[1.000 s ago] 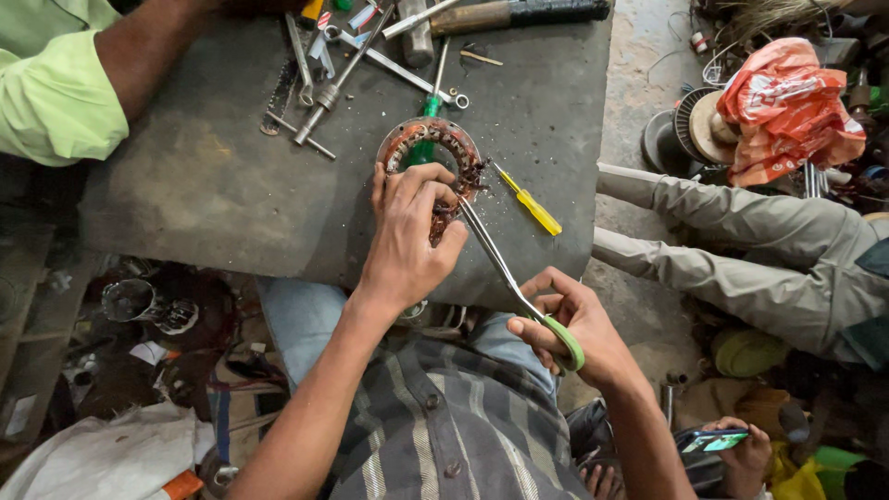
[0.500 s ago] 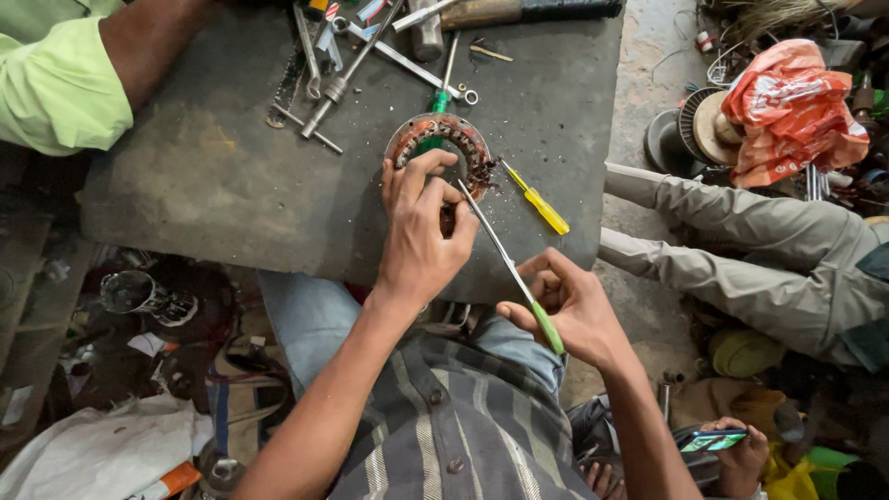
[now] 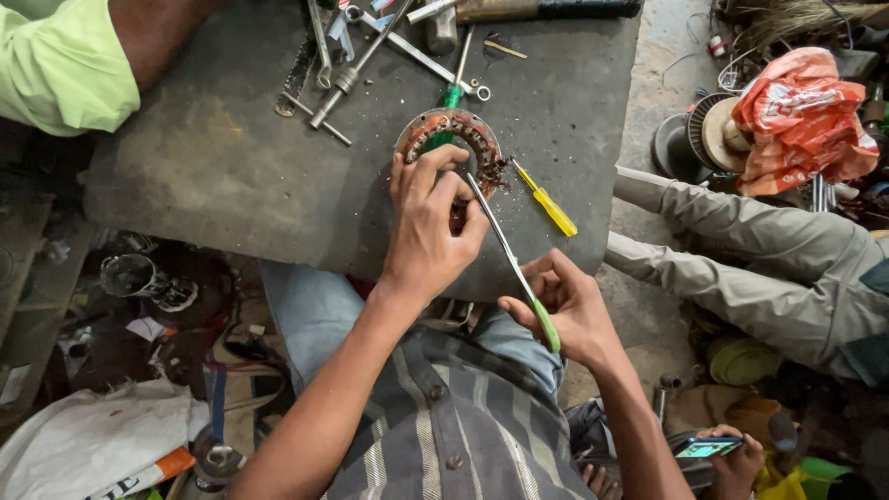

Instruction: The person repairs a motor stator by inserting wires, using a screwdriver to press them into slots, and trimming excess wire with scissors.

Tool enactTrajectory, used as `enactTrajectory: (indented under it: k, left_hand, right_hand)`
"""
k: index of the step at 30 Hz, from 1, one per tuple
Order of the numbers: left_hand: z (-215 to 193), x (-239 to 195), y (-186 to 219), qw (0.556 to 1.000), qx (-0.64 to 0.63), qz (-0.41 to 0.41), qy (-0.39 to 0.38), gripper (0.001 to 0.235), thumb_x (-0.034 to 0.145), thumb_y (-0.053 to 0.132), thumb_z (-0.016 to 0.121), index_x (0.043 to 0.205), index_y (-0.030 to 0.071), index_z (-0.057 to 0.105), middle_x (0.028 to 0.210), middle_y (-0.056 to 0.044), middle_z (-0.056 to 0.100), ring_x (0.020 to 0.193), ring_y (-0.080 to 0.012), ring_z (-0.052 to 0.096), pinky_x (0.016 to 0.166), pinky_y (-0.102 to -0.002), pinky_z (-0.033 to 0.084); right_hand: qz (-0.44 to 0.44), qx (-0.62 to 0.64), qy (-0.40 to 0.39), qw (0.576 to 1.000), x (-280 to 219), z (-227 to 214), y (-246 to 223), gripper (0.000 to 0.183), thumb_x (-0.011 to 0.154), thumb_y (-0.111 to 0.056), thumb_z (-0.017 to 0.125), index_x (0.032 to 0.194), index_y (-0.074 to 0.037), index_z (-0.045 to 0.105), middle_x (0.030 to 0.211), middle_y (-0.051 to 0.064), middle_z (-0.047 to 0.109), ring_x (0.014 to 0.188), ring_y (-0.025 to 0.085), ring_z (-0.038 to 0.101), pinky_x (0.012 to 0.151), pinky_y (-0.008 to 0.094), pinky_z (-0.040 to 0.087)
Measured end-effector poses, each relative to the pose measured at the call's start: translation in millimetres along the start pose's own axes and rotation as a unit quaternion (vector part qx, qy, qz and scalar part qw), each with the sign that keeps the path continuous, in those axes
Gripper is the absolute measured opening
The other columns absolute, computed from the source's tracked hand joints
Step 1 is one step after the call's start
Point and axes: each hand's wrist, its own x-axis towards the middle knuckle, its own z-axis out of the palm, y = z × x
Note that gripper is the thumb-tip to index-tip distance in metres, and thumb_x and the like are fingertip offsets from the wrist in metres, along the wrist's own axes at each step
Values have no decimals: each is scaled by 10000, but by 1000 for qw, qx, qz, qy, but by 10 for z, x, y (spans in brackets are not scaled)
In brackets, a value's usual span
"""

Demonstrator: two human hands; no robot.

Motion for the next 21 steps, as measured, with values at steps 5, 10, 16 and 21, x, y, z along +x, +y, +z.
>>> enactTrajectory:
  k: [5, 10, 16, 21]
  left_hand:
    - [-20, 7, 8, 1000, 5, 11, -3, 90, 871, 114, 690, 890, 65, 618, 1329, -83, 566, 1261, -293, 544, 1264, -611, 174]
    - [-45, 13, 17, 1000, 1, 15, -18, 127, 842, 128, 710, 908, 62, 625, 1323, -80, 534, 1226, -286, 539, 1249, -617, 163]
    - [-4, 12, 12, 1000, -10, -2, -7, 95, 867, 113, 704, 931, 79, 641, 1311, -65, 551, 1191, -255, 573, 1266, -618, 157]
    - [-29, -12, 1, 1000, -27, 7, 7, 87, 884, 95, 685, 943, 73, 625, 1304, -76, 570, 1260, -304, 561, 1279, -603, 177]
  right_hand:
    - [17, 13, 15, 1000, -139, 8, 112, 370, 767, -120, 881, 1034, -39, 638, 618, -42, 516, 531, 17, 445, 459, 209, 342]
    - [76, 63, 17, 995, -293, 12, 155, 407, 747, -143, 883, 1042, -37, 623, 619, -30, 547, 508, 30, 475, 429, 220, 349]
    - [67, 95, -10, 993, -255, 31, 163, 440, 727, -142, 891, 1036, -43, 594, 617, -15, 560, 466, 48, 493, 391, 232, 351]
    - [72, 90, -11, 993, -186, 60, 93, 442, 732, -139, 889, 1042, -46, 588, 601, -9, 546, 448, 57, 499, 379, 235, 348]
